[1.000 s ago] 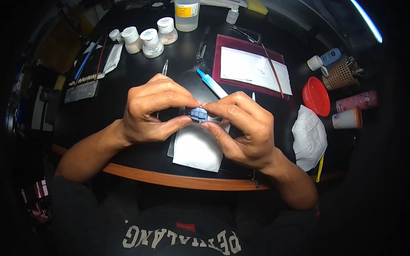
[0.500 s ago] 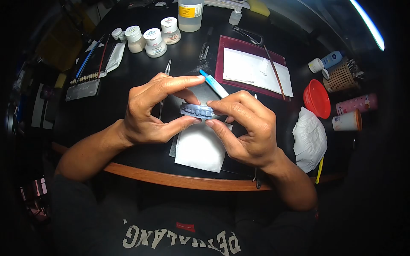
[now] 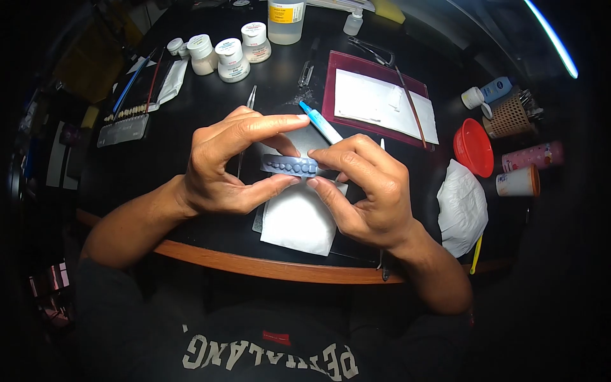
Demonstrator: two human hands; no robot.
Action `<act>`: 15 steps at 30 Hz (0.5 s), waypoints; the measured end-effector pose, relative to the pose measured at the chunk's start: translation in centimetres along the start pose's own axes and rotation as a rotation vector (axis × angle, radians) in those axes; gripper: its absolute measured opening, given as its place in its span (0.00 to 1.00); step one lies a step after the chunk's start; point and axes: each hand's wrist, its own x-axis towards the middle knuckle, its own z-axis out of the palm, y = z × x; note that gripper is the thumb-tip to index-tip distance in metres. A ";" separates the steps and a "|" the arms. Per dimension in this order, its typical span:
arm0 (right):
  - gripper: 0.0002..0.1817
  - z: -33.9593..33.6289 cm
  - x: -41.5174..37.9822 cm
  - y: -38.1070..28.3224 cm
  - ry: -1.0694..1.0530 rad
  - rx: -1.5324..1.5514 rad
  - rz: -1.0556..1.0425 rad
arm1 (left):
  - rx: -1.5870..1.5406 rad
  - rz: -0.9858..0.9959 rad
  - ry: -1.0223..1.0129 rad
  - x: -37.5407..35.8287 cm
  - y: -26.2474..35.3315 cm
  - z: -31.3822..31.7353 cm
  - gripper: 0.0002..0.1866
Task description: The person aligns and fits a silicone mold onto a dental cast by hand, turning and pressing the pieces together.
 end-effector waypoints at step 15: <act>0.15 0.2 0.0 0.0 -0.027 -0.002 0.019 | -0.025 0.034 0.020 0.0 0.0 0.2 0.37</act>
